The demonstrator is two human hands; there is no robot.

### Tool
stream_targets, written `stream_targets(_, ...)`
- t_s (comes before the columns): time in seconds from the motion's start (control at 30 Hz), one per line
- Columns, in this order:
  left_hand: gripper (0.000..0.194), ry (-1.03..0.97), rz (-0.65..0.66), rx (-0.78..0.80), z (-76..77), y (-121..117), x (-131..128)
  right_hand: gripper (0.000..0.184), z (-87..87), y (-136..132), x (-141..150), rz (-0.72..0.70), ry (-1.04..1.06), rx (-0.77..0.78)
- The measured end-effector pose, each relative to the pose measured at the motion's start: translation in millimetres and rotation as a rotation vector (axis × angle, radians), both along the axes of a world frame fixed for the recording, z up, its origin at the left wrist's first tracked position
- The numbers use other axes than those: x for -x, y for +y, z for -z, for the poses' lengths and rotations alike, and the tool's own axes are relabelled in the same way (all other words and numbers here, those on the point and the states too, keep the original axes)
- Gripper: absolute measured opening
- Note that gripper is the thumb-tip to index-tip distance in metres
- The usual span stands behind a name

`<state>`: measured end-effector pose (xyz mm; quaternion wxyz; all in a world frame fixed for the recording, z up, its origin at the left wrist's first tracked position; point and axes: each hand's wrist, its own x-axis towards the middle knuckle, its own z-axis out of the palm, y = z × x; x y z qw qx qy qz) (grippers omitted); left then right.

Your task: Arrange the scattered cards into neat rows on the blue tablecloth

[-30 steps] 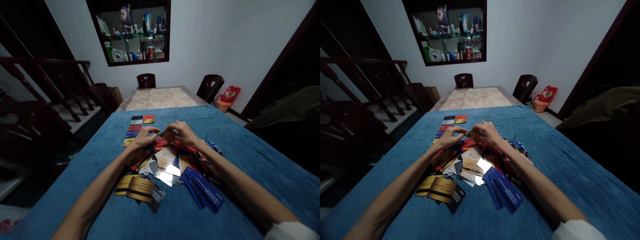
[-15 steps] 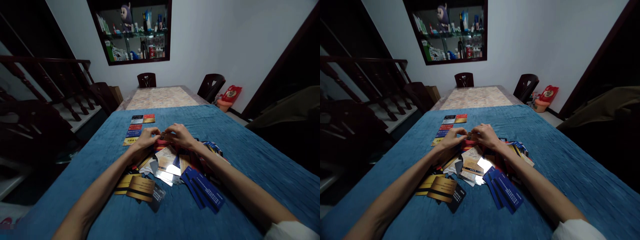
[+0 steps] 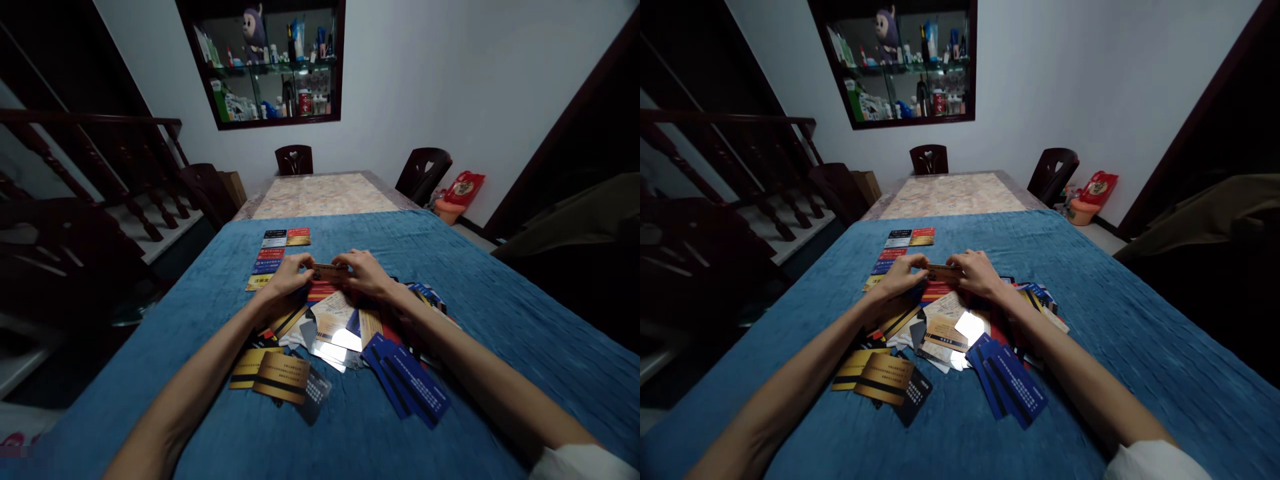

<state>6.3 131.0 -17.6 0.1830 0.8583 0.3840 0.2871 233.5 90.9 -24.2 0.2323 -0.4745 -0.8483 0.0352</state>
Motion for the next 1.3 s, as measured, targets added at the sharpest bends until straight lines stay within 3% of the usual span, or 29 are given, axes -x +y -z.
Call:
stream_targets(0.17,0.012,-0.027,-0.01,-0.024,7.6,6.6,3.9,0.034,5.5,1.4,0.0,0.093,-0.076,0.003)
stream_targets(0.4,0.033,-0.029,-0.059,-0.045,15.0,4.6,1.8,0.037,13.2,2.7,4.7,0.186,-0.121,-0.001)
stream_targets(0.7,0.025,0.015,-0.016,-0.065,19.5,2.4,0.4,0.036,16.5,2.4,5.8,0.187,-0.108,0.039)
stream_targets(1.0,0.032,0.069,-0.001,-0.078,20.4,5.3,2.6,0.047,11.5,0.9,6.1,0.187,-0.132,0.057)
stream_targets(1.3,0.033,0.126,0.003,-0.08,17.9,3.9,3.2,0.045,4.8,-3.9,9.4,0.205,-0.231,0.061)
